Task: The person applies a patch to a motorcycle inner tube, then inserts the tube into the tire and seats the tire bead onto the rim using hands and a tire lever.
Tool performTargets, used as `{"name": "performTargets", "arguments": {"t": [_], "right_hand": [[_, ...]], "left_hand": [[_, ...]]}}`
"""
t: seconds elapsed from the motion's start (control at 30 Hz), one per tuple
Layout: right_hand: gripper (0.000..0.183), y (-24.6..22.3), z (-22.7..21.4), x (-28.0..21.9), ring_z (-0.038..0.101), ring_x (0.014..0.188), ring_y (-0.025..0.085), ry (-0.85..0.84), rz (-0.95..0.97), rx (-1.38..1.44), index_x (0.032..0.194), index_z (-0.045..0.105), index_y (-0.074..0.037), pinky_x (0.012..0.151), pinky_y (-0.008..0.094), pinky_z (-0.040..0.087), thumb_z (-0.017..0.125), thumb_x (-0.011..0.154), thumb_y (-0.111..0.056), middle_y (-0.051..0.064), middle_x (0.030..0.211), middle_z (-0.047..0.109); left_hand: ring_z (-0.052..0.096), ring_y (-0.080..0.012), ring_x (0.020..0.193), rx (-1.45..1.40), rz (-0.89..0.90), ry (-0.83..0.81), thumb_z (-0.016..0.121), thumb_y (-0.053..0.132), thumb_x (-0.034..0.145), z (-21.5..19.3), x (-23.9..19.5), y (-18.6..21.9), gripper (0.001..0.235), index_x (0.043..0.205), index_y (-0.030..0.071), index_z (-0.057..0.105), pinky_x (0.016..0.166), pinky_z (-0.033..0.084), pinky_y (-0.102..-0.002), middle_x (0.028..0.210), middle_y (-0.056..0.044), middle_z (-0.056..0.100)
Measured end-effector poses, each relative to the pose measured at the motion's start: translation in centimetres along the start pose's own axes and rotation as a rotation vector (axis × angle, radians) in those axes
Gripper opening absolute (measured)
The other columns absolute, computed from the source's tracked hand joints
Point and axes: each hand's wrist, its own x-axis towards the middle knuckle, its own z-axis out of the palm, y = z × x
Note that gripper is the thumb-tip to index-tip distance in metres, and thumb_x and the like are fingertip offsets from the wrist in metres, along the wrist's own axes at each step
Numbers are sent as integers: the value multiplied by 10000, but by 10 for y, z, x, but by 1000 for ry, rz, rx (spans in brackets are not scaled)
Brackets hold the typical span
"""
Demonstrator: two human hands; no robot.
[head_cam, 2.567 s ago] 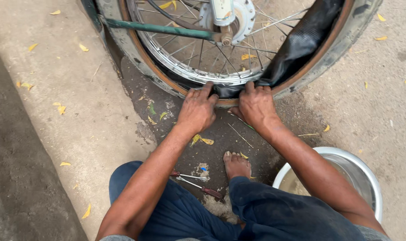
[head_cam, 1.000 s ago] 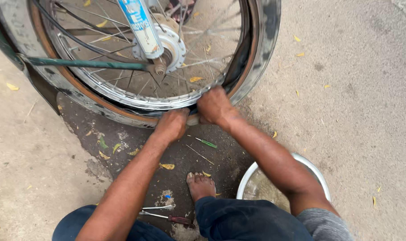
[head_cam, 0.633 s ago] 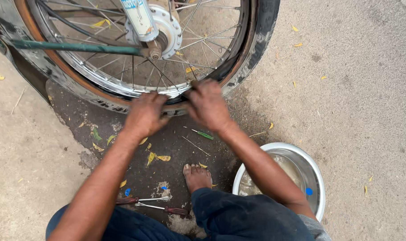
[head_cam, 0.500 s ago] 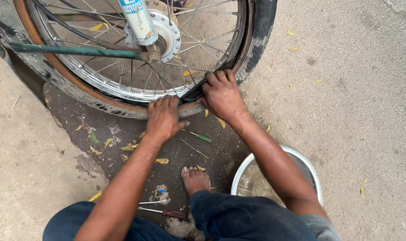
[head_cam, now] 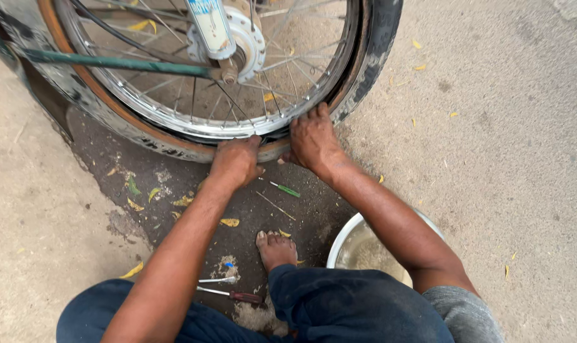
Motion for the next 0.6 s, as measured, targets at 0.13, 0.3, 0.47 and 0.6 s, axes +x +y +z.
{"name": "performTargets", "arguments": {"t": [0.13,0.3,0.47,0.6], "right_hand": [[937,0,-11,-3,629,1132,325,-144,-3,110,1189,653,29,1107,470,337,670,771,-809,181,1111,705],[722,6,0,2,707,1096,281,-347,-58,186,1197,703,-23,1245,491,304,585,945,-689,135,1075,781],[614,24,23,1,631,1148,314,-78,-101,305,1211,670,-45,1118,472,349,687,871,-556,157,1148,700],[386,12,35,5,645,1240,300,306,-101,95,1218,707,-75,1212,482,374,695,949,-350,132,1206,722]], "left_hand": [[664,-370,1146,18,-88,-209,870,369,744,-17,25,9,664,1291,85,623,972,511,-493,1192,-185,707],[648,-360,1166,24,-83,-179,863,457,747,0,7,9,765,1346,87,565,1013,459,-537,1210,-169,705],[602,-334,1211,31,11,101,871,415,706,17,-11,4,795,1347,79,544,1035,397,-549,1231,-163,671],[623,-328,1142,12,128,403,854,400,706,32,-6,-5,734,1293,56,578,987,412,-544,1181,-170,679]]}}
